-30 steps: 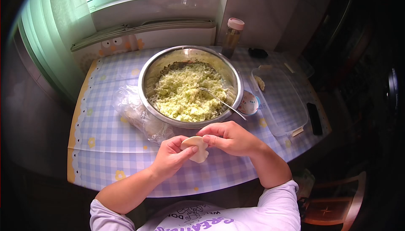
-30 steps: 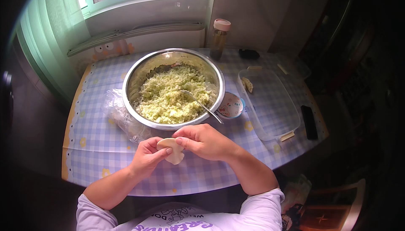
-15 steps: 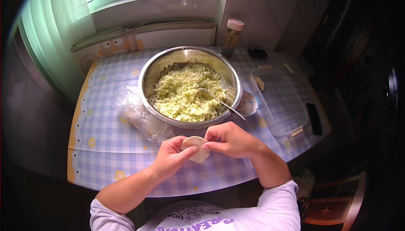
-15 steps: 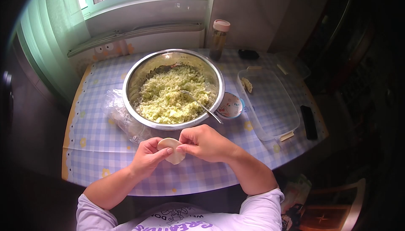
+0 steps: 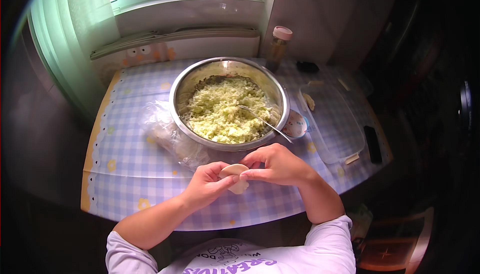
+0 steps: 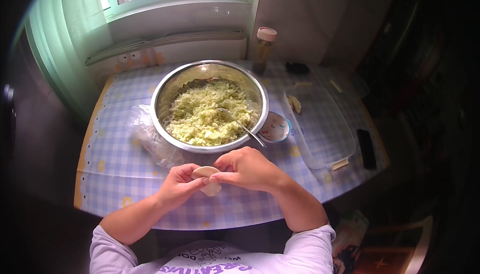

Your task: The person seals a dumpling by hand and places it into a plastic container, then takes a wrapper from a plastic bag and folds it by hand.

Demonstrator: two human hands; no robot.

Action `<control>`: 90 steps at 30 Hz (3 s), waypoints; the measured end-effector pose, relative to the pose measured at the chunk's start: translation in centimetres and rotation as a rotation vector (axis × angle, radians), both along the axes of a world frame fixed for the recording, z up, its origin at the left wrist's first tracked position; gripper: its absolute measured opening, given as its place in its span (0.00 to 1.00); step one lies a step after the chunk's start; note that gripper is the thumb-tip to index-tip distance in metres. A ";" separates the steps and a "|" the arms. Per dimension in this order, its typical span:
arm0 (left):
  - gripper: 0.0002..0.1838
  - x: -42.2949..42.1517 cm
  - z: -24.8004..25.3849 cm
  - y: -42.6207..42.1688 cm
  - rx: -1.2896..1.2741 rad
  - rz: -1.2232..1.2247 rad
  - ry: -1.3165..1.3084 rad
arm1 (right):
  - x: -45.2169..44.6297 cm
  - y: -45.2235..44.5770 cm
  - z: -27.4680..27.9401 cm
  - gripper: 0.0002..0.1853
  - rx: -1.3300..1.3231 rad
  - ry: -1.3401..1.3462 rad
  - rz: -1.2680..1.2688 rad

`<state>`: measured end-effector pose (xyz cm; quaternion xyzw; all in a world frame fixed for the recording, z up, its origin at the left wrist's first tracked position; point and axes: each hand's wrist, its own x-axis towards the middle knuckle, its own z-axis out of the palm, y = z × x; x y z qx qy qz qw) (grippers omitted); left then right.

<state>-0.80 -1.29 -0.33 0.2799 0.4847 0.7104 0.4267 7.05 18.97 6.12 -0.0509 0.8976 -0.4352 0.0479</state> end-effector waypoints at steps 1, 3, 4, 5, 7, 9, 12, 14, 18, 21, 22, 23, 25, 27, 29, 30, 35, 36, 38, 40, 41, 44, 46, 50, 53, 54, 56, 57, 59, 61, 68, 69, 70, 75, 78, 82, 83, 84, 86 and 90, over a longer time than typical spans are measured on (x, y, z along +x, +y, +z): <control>0.12 0.0 -0.1 0.0 -0.012 -0.007 0.019 | 0.0 -0.1 -0.3 0.13 -0.051 0.016 0.009; 0.12 0.0 -0.5 0.0 0.013 -0.014 0.018 | 0.1 -0.1 -0.5 0.11 -0.045 0.026 0.030; 0.12 0.0 -0.7 0.0 0.026 -0.019 0.018 | 0.1 -0.1 -0.5 0.11 -0.042 0.031 0.040; 0.12 0.1 -0.7 0.0 0.017 -0.007 0.033 | 0.1 -0.1 -0.6 0.10 -0.049 0.046 0.037; 0.12 -0.1 -0.7 0.0 -0.005 0.007 0.066 | 0.1 -0.1 -0.6 0.08 -0.066 0.080 0.023; 0.12 -0.2 -0.7 0.1 0.004 0.001 0.021 | 0.0 -0.2 -0.5 0.07 -0.057 0.133 0.034; 0.12 -0.3 -0.8 -0.1 0.015 -0.021 -0.063 | 0.3 -0.6 -0.7 0.06 -0.079 0.155 0.028; 0.13 -0.6 -0.6 -0.1 0.002 -0.055 -0.102 | 0.3 -0.8 -0.6 0.05 -0.113 0.184 0.007; 0.14 -0.7 0.1 0.0 -0.051 -0.112 -0.199 | 0.4 -0.7 -0.5 0.06 -0.114 0.236 -0.002; 0.14 -0.5 0.0 -0.1 -0.050 -0.073 -0.195 | 0.5 -0.8 -0.1 0.08 -0.161 0.101 -0.027; 0.13 -0.4 0.0 -0.1 -0.047 -0.054 -0.172 | 0.4 -0.8 0.0 0.09 -0.155 0.083 -0.039; 0.13 -0.4 -0.1 -0.1 -0.042 -0.050 -0.169 | 0.3 -0.7 0.1 0.09 -0.148 0.068 -0.051; 0.14 -0.4 -0.1 0.1 -0.025 -0.046 -0.156 | 0.2 -0.5 0.1 0.10 -0.107 0.088 -0.055; 0.15 -0.2 0.2 0.1 -0.030 -0.037 -0.147 | 0.2 -0.2 -0.1 0.11 -0.043 0.149 -0.043; 0.16 -0.1 0.4 0.1 -0.029 -0.029 -0.134 | 0.2 -0.2 0.2 0.12 0.081 0.184 -0.056; 0.16 -0.1 0.6 0.1 -0.026 -0.024 -0.122 | 0.3 -0.3 0.2 0.12 0.110 0.213 -0.059; 0.17 -0.3 0.3 0.0 0.015 -0.035 -0.113 | 0.1 -0.5 -0.2 0.10 -0.045 0.201 -0.059; 0.17 -0.2 0.4 0.0 0.029 -0.049 -0.111 | 0.1 -0.6 -0.2 0.09 -0.079 0.198 -0.068; 0.17 -0.2 0.6 0.1 0.033 -0.071 -0.093 | 0.3 -0.7 -0.1 0.08 -0.119 0.170 -0.068; 0.17 -0.3 0.5 0.1 0.012 -0.079 -0.069 | 0.2 -0.5 0.2 0.07 -0.131 0.111 -0.043; 0.17 -0.4 0.4 0.2 0.017 -0.083 -0.055 | 0.1 -0.5 0.2 0.06 -0.125 0.141 -0.047; 0.16 -0.6 -0.1 0.2 0.005 -0.084 -0.077 | -0.1 -0.8 -0.2 0.05 -0.141 0.173 -0.057; 0.16 -0.8 0.3 0.2 0.007 -0.097 -0.093 | -0.1 -0.9 -0.7 0.03 -0.165 0.172 -0.064; 0.16 -1.2 0.0 0.2 -0.010 -0.108 -0.140 | -0.1 -1.0 -0.7 0.03 -0.110 0.218 -0.053; 0.16 -1.3 -0.2 0.3 -0.004 -0.119 -0.145 | -0.2 -1.1 -1.1 0.03 -0.114 0.235 -0.051; 0.17 -1.3 -0.3 0.3 -0.003 -0.118 -0.146 | -0.3 -1.1 -1.2 0.03 -0.105 0.243 -0.058; 0.17 -1.2 0.0 0.2 0.019 -0.131 -0.154 | -0.3 -1.2 -1.4 0.03 -0.156 0.233 -0.067; 0.17 -1.2 0.2 0.3 0.031 -0.138 -0.155 | -0.4 -1.2 -1.4 0.04 -0.180 0.231 -0.072; 0.17 -1.3 0.0 0.3 0.029 -0.129 -0.146 | -0.5 -1.1 -1.3 0.05 -0.180 0.199 -0.081; 0.17 -1.0 -0.2 0.3 0.033 -0.117 -0.143 | -0.4 -1.0 -1.3 0.06 -0.153 0.193 -0.085; 0.14 -0.7 -0.8 0.6 0.064 -0.145 -0.097 | -0.6 -0.9 -1.4 0.08 -0.022 0.295 -0.020; 0.14 -0.7 -0.9 0.5 0.076 -0.149 -0.100 | -0.6 -1.1 -1.5 0.07 -0.012 0.295 -0.015; 0.14 -0.8 -1.0 0.3 0.078 -0.145 -0.094 | -0.5 -1.2 -1.4 0.07 0.001 0.296 -0.013; 0.15 -0.8 -0.7 0.3 0.044 -0.126 -0.059 | 0.1 -1.8 -0.5 0.05 0.032 0.315 -0.068; 0.16 -1.0 -0.3 0.1 0.036 -0.113 -0.066 | 0.2 -1.9 -0.5 0.05 -0.076 0.241 -0.112; 0.16 -1.1 -0.4 -0.1 0.048 -0.075 -0.109 | 0.3 -1.8 -0.7 0.06 -0.237 0.119 -0.141; 0.16 -1.0 -0.4 -0.1 0.056 -0.064 -0.121 | 0.2 -1.6 -0.9 0.07 -0.281 0.100 -0.144; 0.16 -1.0 -0.3 0.0 0.060 -0.062 -0.122 | 0.1 -1.5 -0.9 0.07 -0.294 0.079 -0.142; 0.17 -0.9 -0.2 0.0 0.068 -0.057 -0.124 | 0.0 -1.2 -0.8 0.08 -0.321 0.038 -0.136; 0.17 -0.9 -0.2 0.2 0.041 -0.064 -0.128 | -0.1 -0.8 -0.9 0.09 -0.334 0.015 -0.124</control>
